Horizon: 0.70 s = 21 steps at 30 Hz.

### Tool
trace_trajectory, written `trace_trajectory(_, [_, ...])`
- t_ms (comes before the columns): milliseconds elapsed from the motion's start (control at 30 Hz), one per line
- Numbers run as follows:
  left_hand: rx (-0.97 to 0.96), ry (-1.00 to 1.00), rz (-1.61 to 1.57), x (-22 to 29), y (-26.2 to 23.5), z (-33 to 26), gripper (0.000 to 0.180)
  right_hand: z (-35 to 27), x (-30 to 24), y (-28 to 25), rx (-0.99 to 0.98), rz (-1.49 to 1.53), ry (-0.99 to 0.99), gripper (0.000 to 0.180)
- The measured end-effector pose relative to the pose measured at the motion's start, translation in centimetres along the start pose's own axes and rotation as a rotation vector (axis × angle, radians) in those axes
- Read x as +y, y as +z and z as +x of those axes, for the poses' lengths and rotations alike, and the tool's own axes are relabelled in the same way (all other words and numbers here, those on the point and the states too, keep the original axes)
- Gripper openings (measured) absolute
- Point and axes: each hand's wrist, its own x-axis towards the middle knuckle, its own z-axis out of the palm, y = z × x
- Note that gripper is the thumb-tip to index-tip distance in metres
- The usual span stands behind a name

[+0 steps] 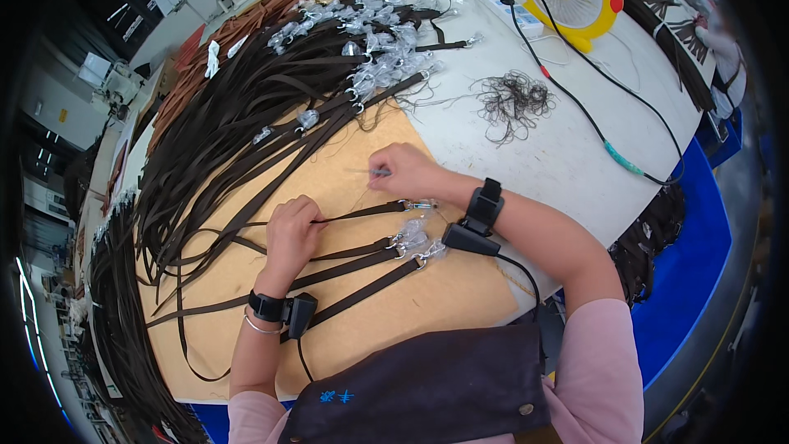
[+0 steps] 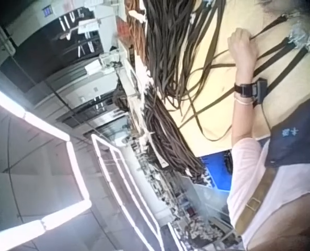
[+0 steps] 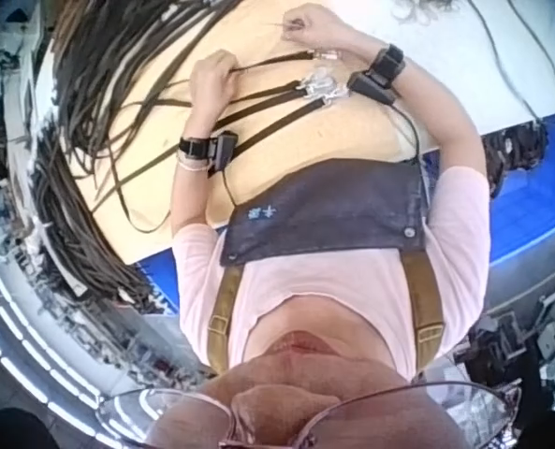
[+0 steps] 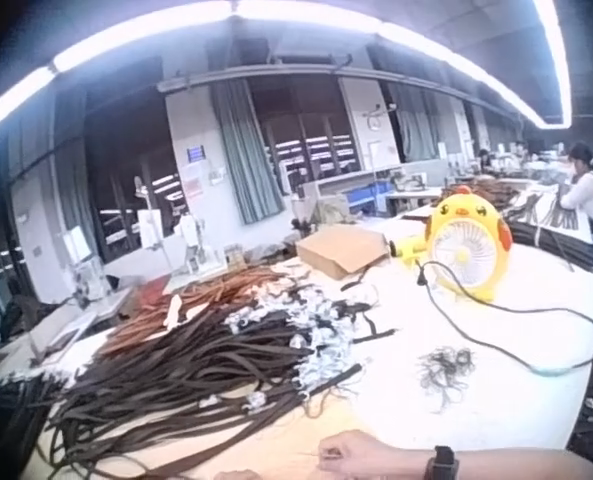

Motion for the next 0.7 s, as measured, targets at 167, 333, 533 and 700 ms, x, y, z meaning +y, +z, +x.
trace_trajectory(167, [0.002, 0.073, -0.057, 0.5, -0.6, -2.1, 0.020, -2.9, 1.7, -7.3, 0.454, -0.568, 0.173, 0.018])
trace_trajectory(333, [0.031, 0.147, -0.130, 2.0, -1.9, -2.9, 0.026, -3.1, 1.2, -8.4, 0.417, -0.789, 0.175, 0.024])
trace_trajectory(533, [-0.337, 0.133, -0.267, 1.0, -4.2, 0.7, 0.015, 3.6, -0.8, -0.4, 0.181, -0.670, -0.390, 0.032])
trace_trajectory(700, [0.047, -0.082, 0.100, -5.4, -0.6, 5.5, 0.034, 5.8, 1.4, 1.8, 0.130, -0.804, -0.306, 0.040])
